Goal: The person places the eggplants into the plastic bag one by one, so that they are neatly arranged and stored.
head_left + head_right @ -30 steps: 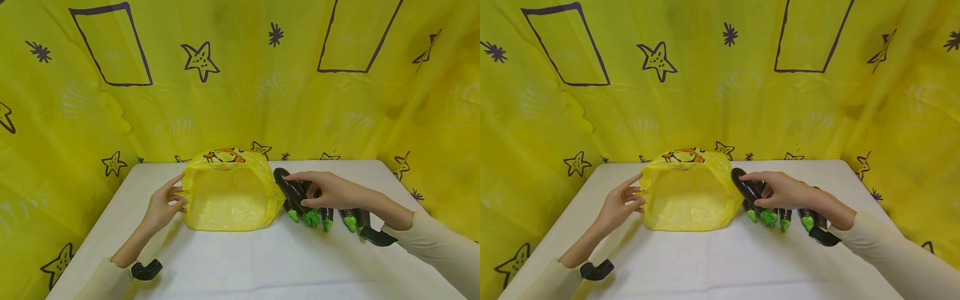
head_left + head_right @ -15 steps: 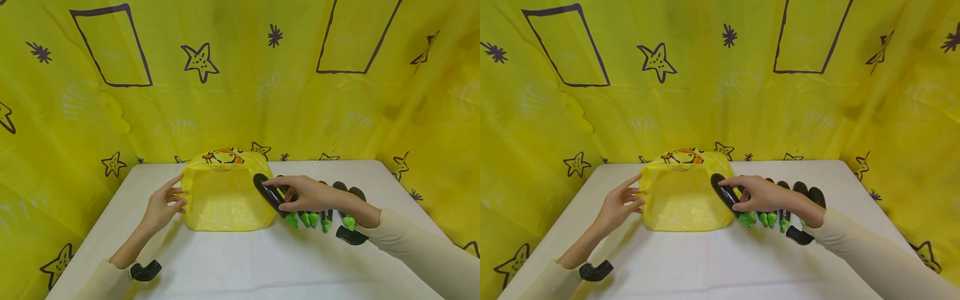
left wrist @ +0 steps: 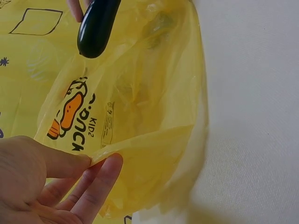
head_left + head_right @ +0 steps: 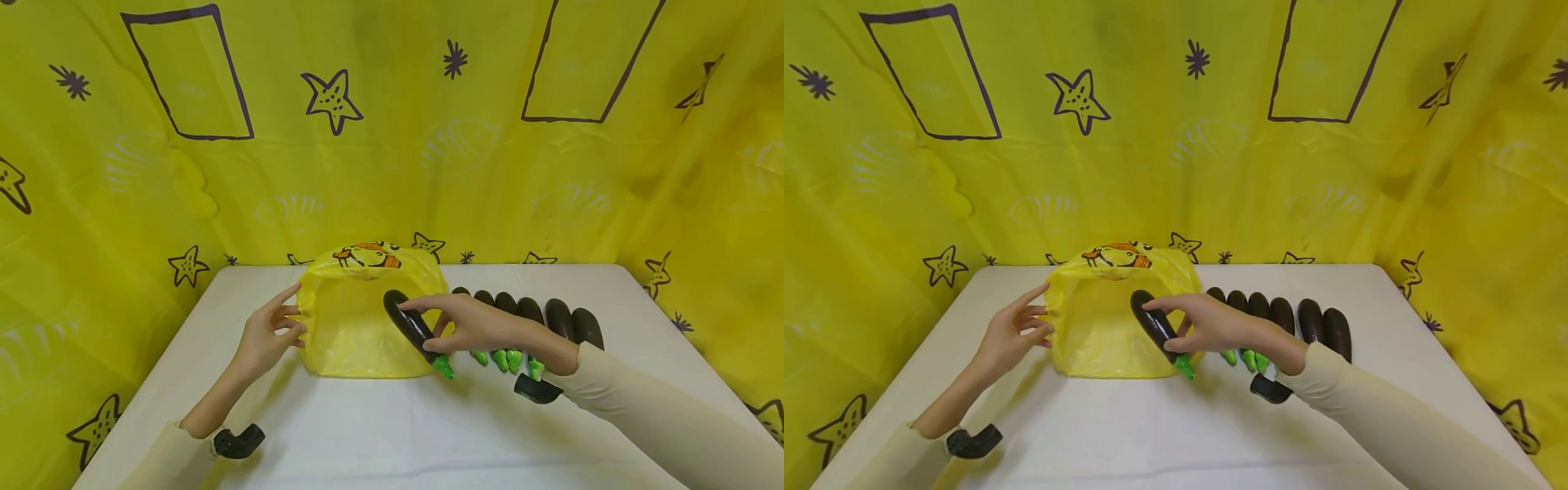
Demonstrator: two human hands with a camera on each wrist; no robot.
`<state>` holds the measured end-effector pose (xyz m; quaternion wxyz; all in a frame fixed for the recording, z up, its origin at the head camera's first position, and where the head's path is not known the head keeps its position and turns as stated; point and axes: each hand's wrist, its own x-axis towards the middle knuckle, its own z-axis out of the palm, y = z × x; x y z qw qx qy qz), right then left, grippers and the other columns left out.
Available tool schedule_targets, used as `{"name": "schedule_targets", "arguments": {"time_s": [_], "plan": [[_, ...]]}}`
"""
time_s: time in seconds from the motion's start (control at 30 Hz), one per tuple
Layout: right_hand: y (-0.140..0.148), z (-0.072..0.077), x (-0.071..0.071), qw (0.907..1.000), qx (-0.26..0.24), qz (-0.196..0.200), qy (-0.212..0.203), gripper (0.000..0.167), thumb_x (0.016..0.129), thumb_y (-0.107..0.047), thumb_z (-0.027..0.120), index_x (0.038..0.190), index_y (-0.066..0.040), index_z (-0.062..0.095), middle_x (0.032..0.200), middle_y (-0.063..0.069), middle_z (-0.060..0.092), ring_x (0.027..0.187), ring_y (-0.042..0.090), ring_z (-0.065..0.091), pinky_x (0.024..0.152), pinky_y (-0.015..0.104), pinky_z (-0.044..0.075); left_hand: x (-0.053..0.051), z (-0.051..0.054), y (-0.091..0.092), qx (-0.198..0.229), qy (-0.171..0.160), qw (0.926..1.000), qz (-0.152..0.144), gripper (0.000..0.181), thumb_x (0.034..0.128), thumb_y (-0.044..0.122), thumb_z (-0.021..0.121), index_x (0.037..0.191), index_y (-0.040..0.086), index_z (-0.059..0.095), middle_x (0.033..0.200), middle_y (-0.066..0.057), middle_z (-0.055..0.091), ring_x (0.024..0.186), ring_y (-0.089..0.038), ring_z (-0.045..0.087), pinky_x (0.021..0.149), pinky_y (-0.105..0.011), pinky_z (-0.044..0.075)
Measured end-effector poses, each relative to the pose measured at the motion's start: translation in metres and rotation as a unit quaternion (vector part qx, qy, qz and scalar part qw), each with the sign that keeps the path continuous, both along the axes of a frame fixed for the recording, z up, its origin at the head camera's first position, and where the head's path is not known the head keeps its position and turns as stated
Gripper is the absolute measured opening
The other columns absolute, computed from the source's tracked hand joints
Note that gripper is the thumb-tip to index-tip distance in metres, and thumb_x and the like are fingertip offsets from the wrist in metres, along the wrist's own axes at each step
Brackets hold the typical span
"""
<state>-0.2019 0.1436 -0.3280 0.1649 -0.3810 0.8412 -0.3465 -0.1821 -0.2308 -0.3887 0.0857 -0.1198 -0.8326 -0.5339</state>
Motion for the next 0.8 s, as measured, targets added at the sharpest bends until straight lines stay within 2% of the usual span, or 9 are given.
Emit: {"name": "schedule_targets", "arguments": {"time_s": [0.2,0.37,0.53,0.8], "plan": [[-0.021,-0.008,-0.001,0.9997,-0.020,-0.005,-0.010,0.065,0.093,-0.009,0.074,0.153,-0.013,0.049,0.144,0.019,0.053,0.091,0.010,0.071,0.070,0.027,0.064,0.002,-0.001,-0.003,0.002,0.002,1.0000,0.001,0.076,0.0886,-0.014,0.070,0.156,0.010,0.044,0.118,-0.027,0.066,0.087,-0.029,0.073,0.064,-0.044,0.066],[-0.040,-0.018,-0.004,0.9991,-0.029,-0.014,-0.027,0.066,0.092,-0.007,0.075,0.153,-0.013,0.049,0.141,0.019,0.054,0.087,0.009,0.072,0.068,0.026,0.063,0.002,0.000,-0.003,0.006,-0.002,1.0000,0.005,0.077,0.0880,-0.015,0.070,0.156,0.010,0.045,0.116,-0.027,0.066,0.087,-0.030,0.072,0.064,-0.045,0.066],[-0.056,-0.030,-0.013,0.9969,-0.042,-0.024,-0.062,0.068,0.093,-0.005,0.073,0.154,-0.012,0.047,0.143,0.023,0.052,0.083,0.011,0.073,0.068,0.028,0.064,0.001,0.001,-0.002,0.000,-0.004,1.0000,0.008,0.077,0.0876,-0.016,0.069,0.156,0.010,0.045,0.115,-0.027,0.067,0.087,-0.030,0.072,0.064,-0.045,0.066],[-0.075,-0.046,-0.030,0.9896,-0.055,-0.062,-0.118,0.069,0.095,-0.006,0.072,0.157,-0.016,0.044,0.147,0.023,0.047,0.079,0.018,0.073,0.074,0.035,0.066,0.001,0.000,-0.001,0.008,-0.009,0.9999,0.005,0.077,0.0878,-0.016,0.069,0.156,0.009,0.044,0.115,-0.027,0.065,0.086,-0.027,0.072,0.064,-0.044,0.066]]}}
